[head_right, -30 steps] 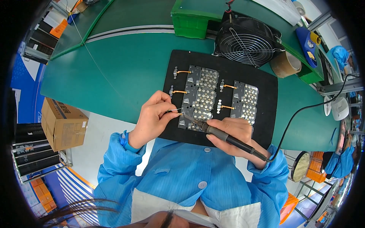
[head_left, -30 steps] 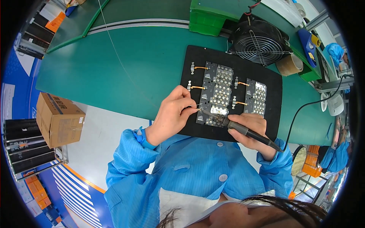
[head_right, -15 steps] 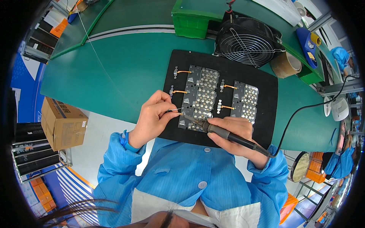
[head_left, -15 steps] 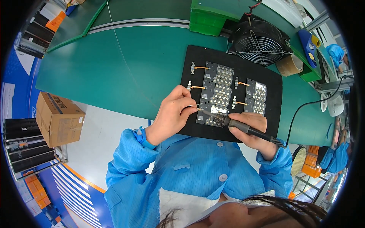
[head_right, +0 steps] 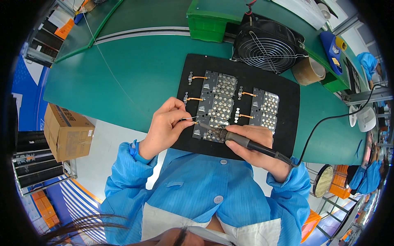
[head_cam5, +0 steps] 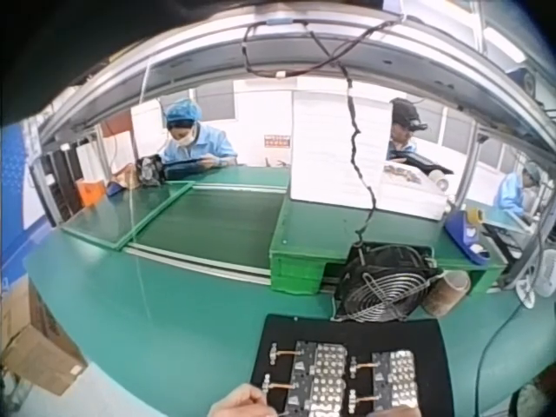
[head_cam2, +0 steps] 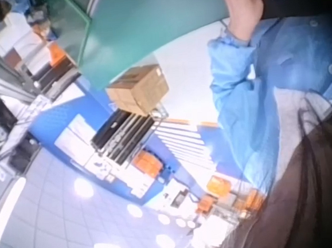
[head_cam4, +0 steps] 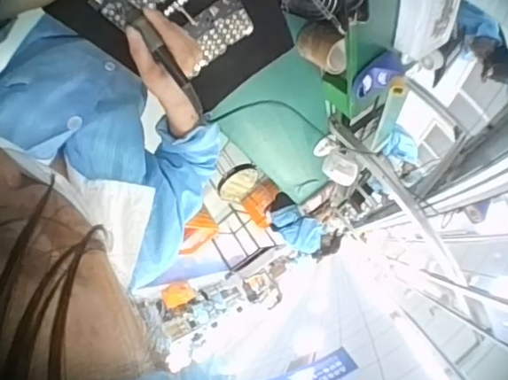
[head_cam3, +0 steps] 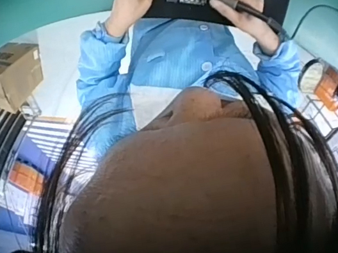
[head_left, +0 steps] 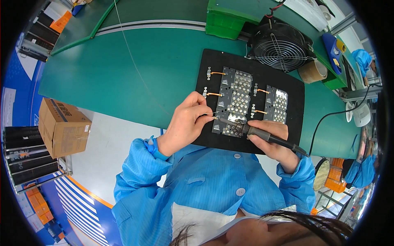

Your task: The person places plates holding circuit boards onto the workstation, solders connections on the boards using a soldering iron and solder wire, and pushes the plates down the conveyor line.

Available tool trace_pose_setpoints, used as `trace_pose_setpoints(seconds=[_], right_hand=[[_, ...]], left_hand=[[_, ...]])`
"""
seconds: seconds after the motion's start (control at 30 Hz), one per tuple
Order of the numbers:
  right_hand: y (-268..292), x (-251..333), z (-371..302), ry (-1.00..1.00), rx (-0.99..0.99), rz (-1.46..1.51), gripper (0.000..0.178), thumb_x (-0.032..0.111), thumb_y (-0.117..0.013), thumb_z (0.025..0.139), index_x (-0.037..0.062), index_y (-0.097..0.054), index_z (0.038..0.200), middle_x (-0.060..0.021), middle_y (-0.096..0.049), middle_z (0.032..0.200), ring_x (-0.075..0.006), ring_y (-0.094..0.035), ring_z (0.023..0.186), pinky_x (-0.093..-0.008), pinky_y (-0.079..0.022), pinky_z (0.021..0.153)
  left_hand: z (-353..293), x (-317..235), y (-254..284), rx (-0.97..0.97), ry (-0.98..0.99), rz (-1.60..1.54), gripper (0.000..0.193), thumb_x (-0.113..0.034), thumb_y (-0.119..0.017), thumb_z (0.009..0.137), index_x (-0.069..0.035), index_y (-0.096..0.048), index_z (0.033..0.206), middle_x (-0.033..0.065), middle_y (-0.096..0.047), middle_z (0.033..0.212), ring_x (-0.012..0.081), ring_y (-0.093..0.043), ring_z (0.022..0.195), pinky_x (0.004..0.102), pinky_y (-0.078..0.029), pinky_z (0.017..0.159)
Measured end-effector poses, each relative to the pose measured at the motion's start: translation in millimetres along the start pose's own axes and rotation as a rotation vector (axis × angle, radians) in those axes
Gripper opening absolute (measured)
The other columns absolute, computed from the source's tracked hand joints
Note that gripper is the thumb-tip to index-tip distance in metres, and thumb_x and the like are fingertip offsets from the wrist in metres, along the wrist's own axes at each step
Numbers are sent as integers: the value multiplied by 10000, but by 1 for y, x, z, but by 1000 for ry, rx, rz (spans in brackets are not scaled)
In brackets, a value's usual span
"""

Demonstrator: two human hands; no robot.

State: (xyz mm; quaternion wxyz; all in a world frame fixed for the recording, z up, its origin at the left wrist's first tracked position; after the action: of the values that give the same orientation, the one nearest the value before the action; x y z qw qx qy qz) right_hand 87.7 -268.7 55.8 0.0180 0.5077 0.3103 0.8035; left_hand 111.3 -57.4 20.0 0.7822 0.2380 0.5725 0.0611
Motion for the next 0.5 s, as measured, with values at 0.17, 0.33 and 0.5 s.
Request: trace_pose_setpoints(seconds=[0.17, 0.33, 0.5], right_hand=[[0, 0, 0, -29, 45, -2, 319, 116, -718, 812, -65, -651, 1065, -147, -708, 789, -231, -713, 717, -288, -554, 642], [0, -2, 0, -16, 15, 28, 319, 120, -736, 794, -48, -664, 1056, -146, -705, 791, -233, -703, 687, -296, -546, 620], [2, -4, 0, -29, -12, 42, 324, 129, -756, 778, -29, -677, 1049, -142, -700, 789, -236, -691, 653, -305, -534, 595]], left_hand=[[0, -3, 1, 25, 47, -18, 80, 58, -690, 776, 29, -646, 835, 96, -494, 907, 210, -558, 707, 331, -458, 631], [2, -2, 0, 30, 37, -16, 82, 57, -691, 775, 25, -640, 831, 97, -487, 911, 217, -564, 718, 335, -461, 636], [0, 1, -1, 9, 16, -9, 89, 56, -705, 772, 19, -658, 838, 81, -504, 919, 170, -546, 678, 303, -437, 592]])
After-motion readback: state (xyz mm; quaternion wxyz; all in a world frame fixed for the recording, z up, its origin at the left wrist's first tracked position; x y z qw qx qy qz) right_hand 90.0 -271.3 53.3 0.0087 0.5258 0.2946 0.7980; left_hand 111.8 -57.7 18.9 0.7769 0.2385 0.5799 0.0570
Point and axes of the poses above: each hand's wrist, its own z-axis towards the middle knuckle, its own y-axis out of the back of the hand, x = y × z, the point moved 7 cm from there along z, towards the middle knuckle
